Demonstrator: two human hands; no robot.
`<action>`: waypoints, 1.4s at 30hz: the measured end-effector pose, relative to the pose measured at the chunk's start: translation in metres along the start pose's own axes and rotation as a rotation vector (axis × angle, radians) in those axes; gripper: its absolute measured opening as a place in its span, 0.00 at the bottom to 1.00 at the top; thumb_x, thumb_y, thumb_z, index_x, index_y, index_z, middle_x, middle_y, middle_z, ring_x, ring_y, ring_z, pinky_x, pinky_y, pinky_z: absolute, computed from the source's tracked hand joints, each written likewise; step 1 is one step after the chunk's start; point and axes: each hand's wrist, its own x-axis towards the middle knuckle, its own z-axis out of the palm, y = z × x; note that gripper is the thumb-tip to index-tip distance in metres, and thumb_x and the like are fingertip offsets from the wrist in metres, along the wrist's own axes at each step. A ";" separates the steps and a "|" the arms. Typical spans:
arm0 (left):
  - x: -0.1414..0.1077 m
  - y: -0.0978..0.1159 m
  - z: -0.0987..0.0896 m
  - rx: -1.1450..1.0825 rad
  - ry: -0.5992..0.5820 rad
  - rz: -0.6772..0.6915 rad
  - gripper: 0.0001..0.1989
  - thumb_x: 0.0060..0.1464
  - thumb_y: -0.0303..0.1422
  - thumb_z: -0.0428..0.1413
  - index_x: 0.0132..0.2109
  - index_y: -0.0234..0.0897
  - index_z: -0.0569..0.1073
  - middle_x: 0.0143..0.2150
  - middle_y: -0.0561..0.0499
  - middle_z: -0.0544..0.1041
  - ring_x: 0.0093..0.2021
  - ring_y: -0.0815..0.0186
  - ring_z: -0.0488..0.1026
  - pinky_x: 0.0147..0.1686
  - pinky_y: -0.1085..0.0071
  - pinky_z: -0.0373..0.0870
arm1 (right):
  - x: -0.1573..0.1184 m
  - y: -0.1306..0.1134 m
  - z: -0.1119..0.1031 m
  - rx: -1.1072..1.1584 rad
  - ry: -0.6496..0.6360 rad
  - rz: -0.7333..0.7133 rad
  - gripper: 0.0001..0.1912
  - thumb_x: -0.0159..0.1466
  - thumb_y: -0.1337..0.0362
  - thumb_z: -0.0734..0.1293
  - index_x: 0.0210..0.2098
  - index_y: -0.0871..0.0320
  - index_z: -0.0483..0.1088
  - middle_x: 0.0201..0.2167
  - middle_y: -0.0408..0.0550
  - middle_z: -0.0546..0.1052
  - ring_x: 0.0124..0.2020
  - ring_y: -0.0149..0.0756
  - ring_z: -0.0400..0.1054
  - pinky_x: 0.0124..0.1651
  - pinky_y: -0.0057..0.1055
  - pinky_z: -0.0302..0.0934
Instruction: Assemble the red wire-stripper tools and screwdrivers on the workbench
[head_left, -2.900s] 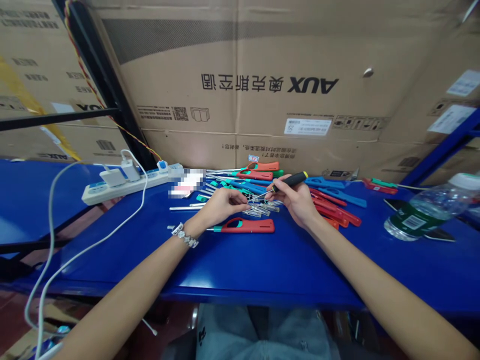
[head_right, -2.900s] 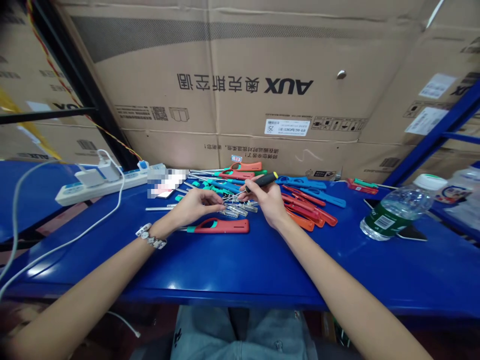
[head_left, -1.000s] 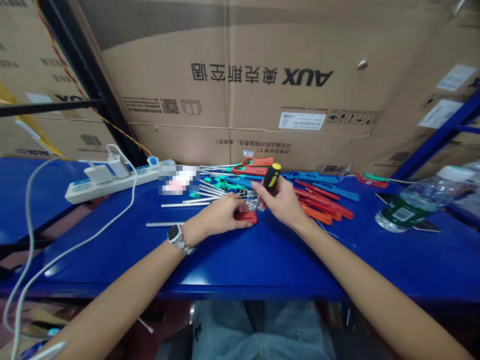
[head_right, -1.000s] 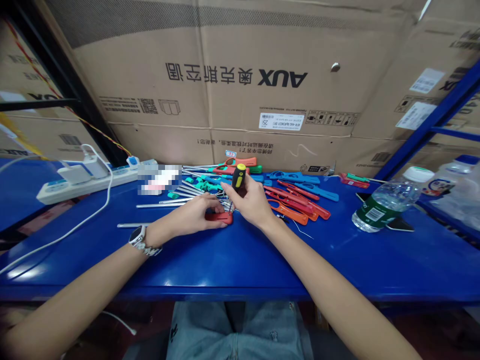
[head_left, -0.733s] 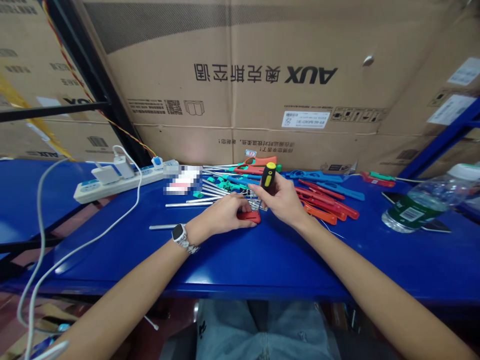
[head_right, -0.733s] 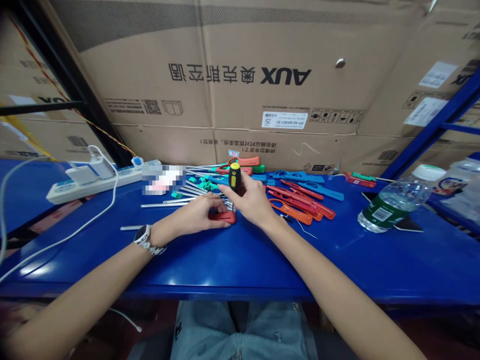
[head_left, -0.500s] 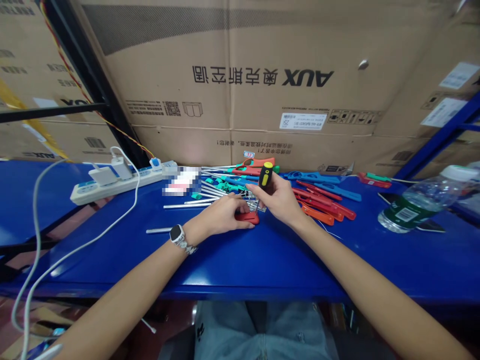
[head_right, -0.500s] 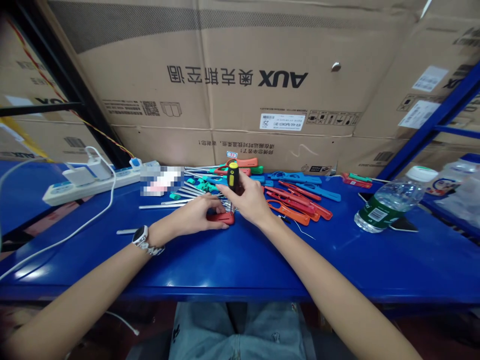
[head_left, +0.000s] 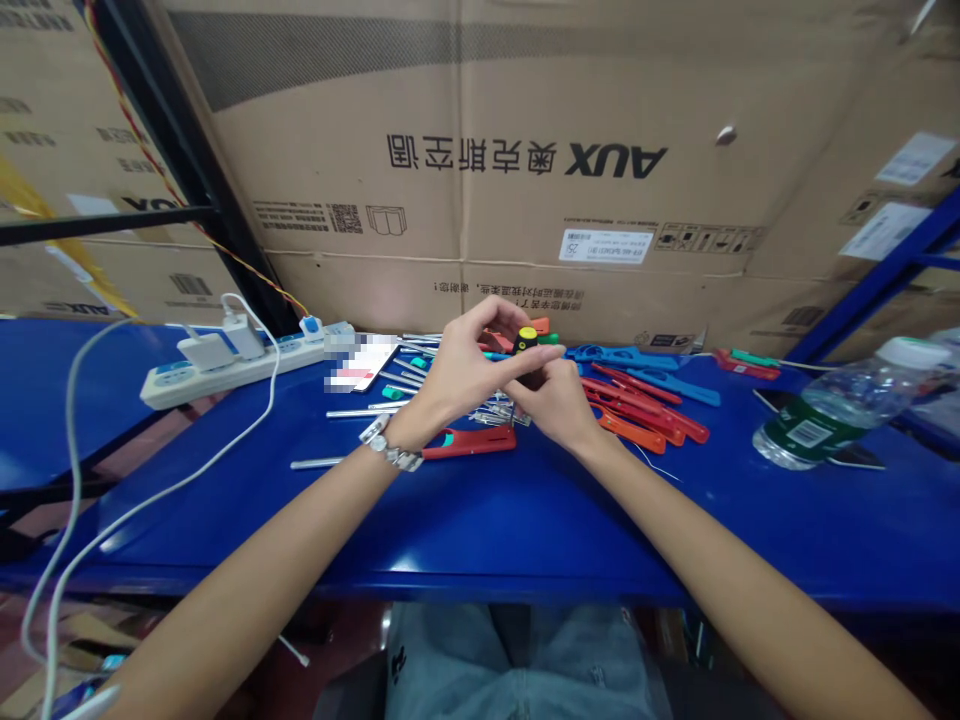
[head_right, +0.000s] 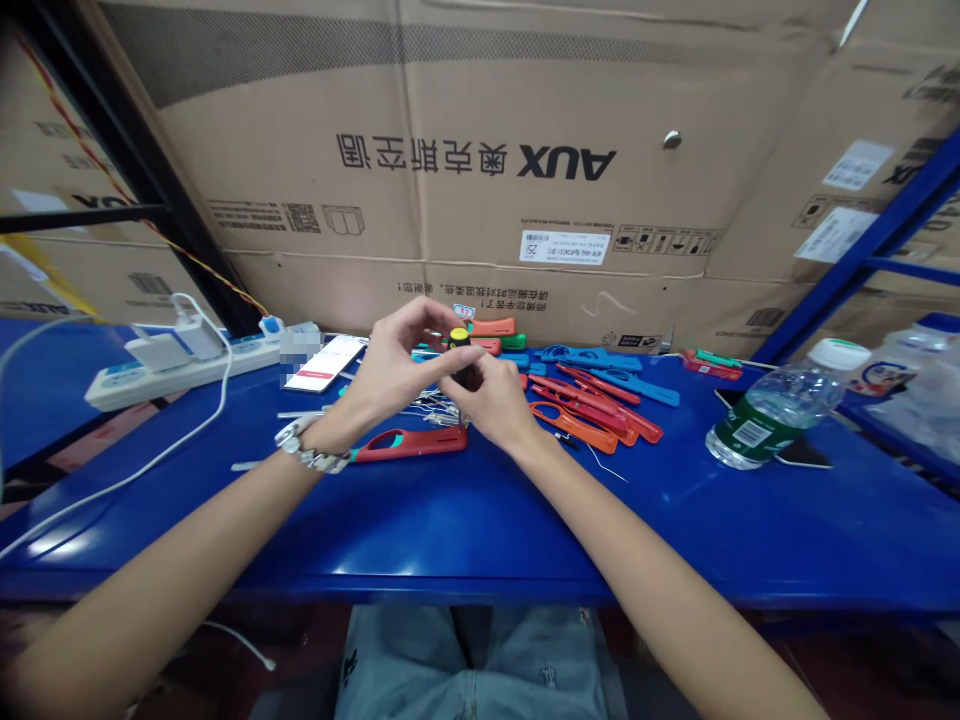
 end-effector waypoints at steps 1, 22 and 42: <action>0.002 0.000 0.005 -0.027 0.040 -0.025 0.16 0.49 0.41 0.69 0.36 0.37 0.73 0.34 0.51 0.77 0.34 0.67 0.73 0.35 0.70 0.72 | 0.000 0.000 0.001 -0.024 0.007 -0.003 0.12 0.62 0.54 0.71 0.31 0.56 0.72 0.18 0.41 0.68 0.21 0.35 0.64 0.24 0.32 0.58; -0.001 -0.010 0.027 -0.163 0.222 -0.114 0.19 0.46 0.39 0.72 0.36 0.37 0.72 0.33 0.52 0.79 0.34 0.68 0.76 0.35 0.71 0.73 | -0.002 0.007 -0.001 0.136 0.089 0.042 0.25 0.55 0.51 0.76 0.22 0.54 0.57 0.20 0.37 0.62 0.23 0.29 0.55 0.28 0.31 0.52; -0.006 -0.006 0.016 -0.137 0.149 -0.107 0.16 0.52 0.42 0.68 0.39 0.36 0.75 0.38 0.48 0.82 0.38 0.66 0.79 0.40 0.69 0.75 | -0.007 0.000 -0.007 0.383 -0.172 0.132 0.24 0.55 0.47 0.77 0.31 0.51 0.61 0.22 0.38 0.69 0.20 0.34 0.68 0.23 0.34 0.61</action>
